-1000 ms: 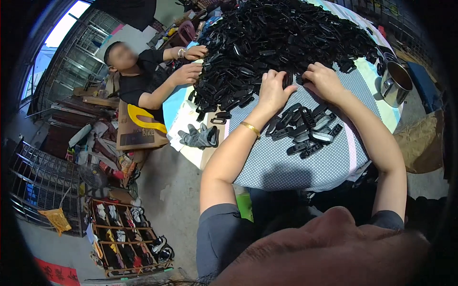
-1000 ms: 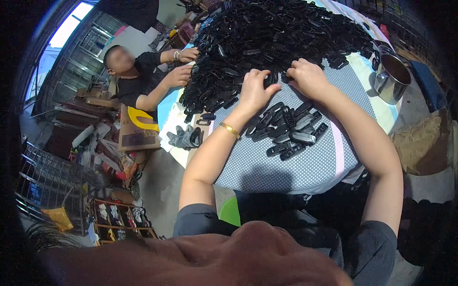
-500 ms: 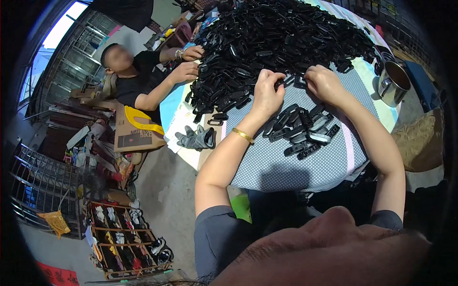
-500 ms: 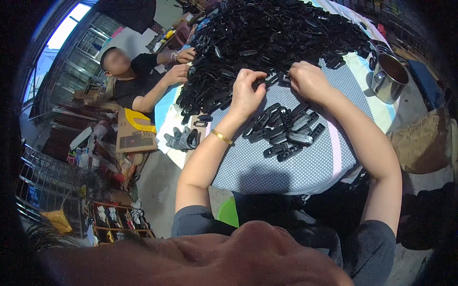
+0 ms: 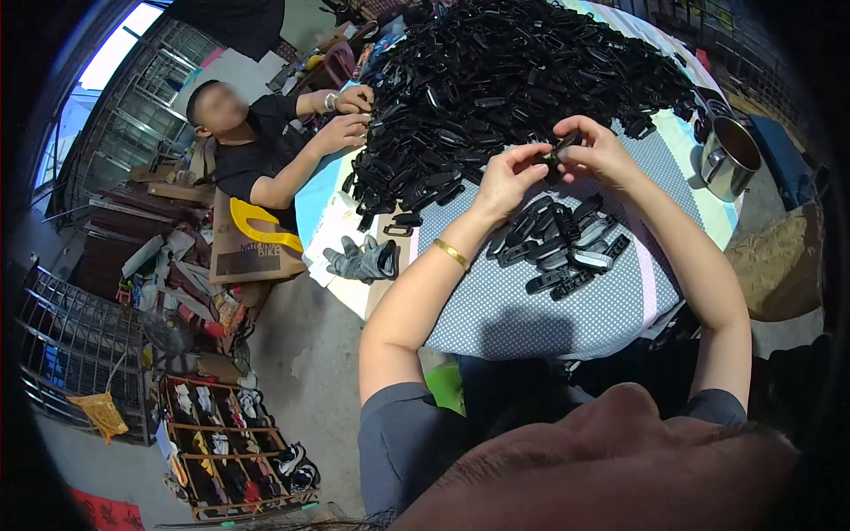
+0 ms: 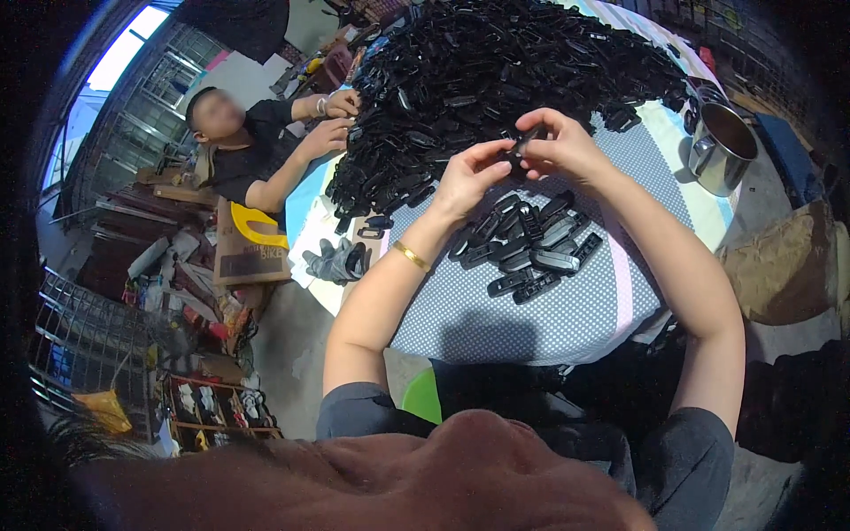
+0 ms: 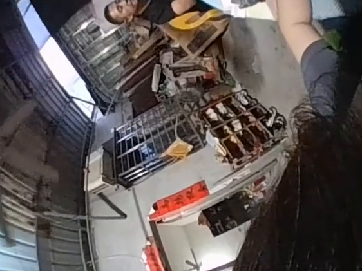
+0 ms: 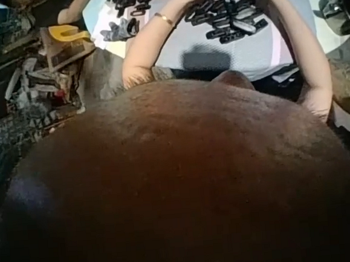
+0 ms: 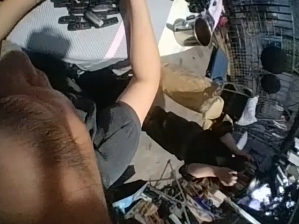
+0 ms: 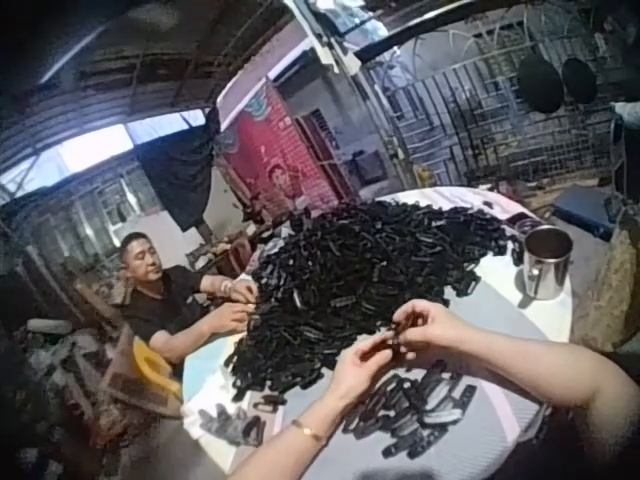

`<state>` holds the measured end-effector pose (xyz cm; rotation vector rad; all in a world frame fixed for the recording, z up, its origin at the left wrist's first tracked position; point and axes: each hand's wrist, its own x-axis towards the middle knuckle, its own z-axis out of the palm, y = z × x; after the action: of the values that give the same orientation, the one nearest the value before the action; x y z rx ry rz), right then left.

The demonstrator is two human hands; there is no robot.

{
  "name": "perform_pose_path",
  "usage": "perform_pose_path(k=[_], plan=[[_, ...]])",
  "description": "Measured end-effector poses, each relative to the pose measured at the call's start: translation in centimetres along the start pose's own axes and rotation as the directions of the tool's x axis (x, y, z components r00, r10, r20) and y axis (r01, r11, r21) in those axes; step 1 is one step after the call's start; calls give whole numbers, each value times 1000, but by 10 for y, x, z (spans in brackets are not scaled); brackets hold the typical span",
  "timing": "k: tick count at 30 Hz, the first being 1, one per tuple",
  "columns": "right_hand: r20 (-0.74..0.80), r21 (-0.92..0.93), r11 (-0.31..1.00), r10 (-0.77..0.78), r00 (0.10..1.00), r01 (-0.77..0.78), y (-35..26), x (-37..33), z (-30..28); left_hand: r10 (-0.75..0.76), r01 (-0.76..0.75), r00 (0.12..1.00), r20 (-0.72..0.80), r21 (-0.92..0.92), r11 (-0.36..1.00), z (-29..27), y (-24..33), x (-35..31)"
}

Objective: Inspecting and sorting a large pile of black plastic components on a workbench.

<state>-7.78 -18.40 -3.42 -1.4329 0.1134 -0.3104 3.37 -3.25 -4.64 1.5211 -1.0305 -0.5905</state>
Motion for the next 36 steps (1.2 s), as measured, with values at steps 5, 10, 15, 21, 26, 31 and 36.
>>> perform_pose_path(k=[5, 10, 15, 21, 26, 31, 36], plan=[[-48, 137, 991, 11, 999, -4, -5, -6, 6, 197, -188, 979, -47, 154, 970, 6, 5, -1], [-26, 19, 998, 65, 998, -65, -4, -6, 4, 282, -241, 947, -154, 240, 940, 10, 11, -4], [-35, -93, 988, 117, 993, -120, -4, -5, 9, 253, -212, 932, -260, 176, 961, 5, 7, -3], [-45, -203, 979, -29, 999, 19, 6, -3, 9, 319, -276, 920, -229, 200, 940, 7, 10, -4], [-113, -529, 833, -258, 960, 161, 8, -7, 18, 139, -166, 962, -235, -98, 981, 11, 17, -8], [-64, -527, 799, -379, 923, 291, 0, -11, 21, 50, -141, 970, -239, -380, 914, 14, 19, -6], [153, -507, 813, -241, 959, 285, 4, -12, 13, 10, -39, 998, -58, -535, 844, 4, 24, -7]])
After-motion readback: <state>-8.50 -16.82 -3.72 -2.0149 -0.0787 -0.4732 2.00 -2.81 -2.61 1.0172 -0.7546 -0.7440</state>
